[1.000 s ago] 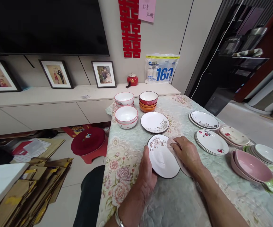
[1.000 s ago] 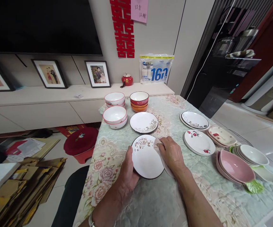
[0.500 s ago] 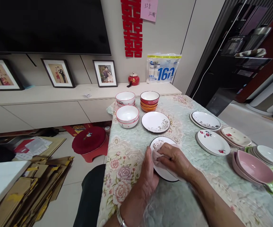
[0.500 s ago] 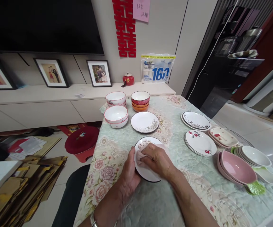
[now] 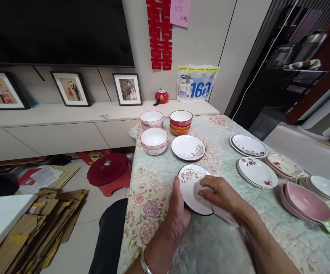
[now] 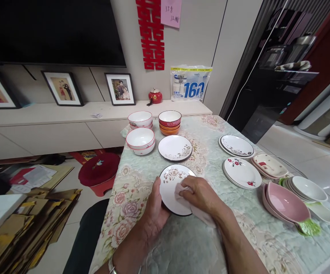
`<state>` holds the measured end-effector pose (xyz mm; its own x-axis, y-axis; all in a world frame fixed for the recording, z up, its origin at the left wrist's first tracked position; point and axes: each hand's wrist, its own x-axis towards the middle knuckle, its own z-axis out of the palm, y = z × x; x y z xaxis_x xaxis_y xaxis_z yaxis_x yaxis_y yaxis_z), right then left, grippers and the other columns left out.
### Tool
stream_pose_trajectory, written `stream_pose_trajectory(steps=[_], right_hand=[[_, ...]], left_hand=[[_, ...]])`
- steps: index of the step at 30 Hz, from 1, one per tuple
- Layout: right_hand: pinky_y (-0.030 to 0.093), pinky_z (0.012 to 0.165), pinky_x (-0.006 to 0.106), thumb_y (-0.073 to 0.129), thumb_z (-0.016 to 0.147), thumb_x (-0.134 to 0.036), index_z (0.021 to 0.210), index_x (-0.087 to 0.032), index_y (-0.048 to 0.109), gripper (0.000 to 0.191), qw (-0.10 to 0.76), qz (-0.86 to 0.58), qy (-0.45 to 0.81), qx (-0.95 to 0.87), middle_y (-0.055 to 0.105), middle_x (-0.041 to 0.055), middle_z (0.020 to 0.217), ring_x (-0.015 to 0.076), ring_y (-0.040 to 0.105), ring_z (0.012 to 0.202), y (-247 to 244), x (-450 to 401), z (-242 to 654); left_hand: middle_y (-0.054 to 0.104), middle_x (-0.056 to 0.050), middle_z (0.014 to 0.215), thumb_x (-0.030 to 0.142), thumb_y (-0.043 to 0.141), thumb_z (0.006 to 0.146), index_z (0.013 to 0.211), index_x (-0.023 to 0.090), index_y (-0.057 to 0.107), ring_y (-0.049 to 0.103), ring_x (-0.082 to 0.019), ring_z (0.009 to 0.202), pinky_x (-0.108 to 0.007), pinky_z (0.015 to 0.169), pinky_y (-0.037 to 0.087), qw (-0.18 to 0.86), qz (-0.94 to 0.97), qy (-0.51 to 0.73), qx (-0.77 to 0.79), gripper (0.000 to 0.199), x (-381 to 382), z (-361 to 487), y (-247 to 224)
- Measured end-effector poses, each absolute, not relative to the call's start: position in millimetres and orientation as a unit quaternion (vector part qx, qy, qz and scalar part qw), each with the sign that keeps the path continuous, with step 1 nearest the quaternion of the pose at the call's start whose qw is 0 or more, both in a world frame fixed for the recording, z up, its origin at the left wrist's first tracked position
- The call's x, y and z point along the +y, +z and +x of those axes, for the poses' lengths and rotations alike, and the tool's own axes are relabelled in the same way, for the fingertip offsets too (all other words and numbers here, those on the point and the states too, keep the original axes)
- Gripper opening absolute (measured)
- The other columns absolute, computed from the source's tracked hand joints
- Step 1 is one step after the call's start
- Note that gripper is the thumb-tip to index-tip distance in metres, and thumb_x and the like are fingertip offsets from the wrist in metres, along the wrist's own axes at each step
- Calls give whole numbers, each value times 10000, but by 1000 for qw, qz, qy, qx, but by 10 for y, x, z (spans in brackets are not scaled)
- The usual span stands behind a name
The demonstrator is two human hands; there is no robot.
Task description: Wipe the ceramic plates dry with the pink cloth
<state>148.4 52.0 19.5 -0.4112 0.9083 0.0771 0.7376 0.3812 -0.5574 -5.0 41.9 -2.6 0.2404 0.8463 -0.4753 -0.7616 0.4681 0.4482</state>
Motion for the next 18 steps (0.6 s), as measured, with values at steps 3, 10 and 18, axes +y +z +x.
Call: stream_pose_trajectory(steps=[3,10,18], right_hand=[[401,701,247,529,897,-260,784,-207,574,132,228,-472,238,-818,626,5,833,147,567,784,178,504,1356],[381,668,276,477,884,-243,779,-201,563,142,232,-601,94,-759,594,26,807,163,546,736,20,619,1514],[385,644,244,538,854,-221,728,-208,551,128,225,-472,234,-819,597,-17,751,137,549,710,168,502,1368]], left_hand=[[722,-132,1089,529,472,879,1154,119,645,640,-282,1069,-377,926,491,787,64,506,346,523,409,-38,-8],[729,-122,1079,544,501,861,1169,150,645,648,-277,1061,-379,915,498,781,73,505,361,521,379,-25,8],[716,-126,1113,542,478,874,1179,126,638,633,-282,1087,-376,935,491,780,69,510,356,540,401,-48,-16]])
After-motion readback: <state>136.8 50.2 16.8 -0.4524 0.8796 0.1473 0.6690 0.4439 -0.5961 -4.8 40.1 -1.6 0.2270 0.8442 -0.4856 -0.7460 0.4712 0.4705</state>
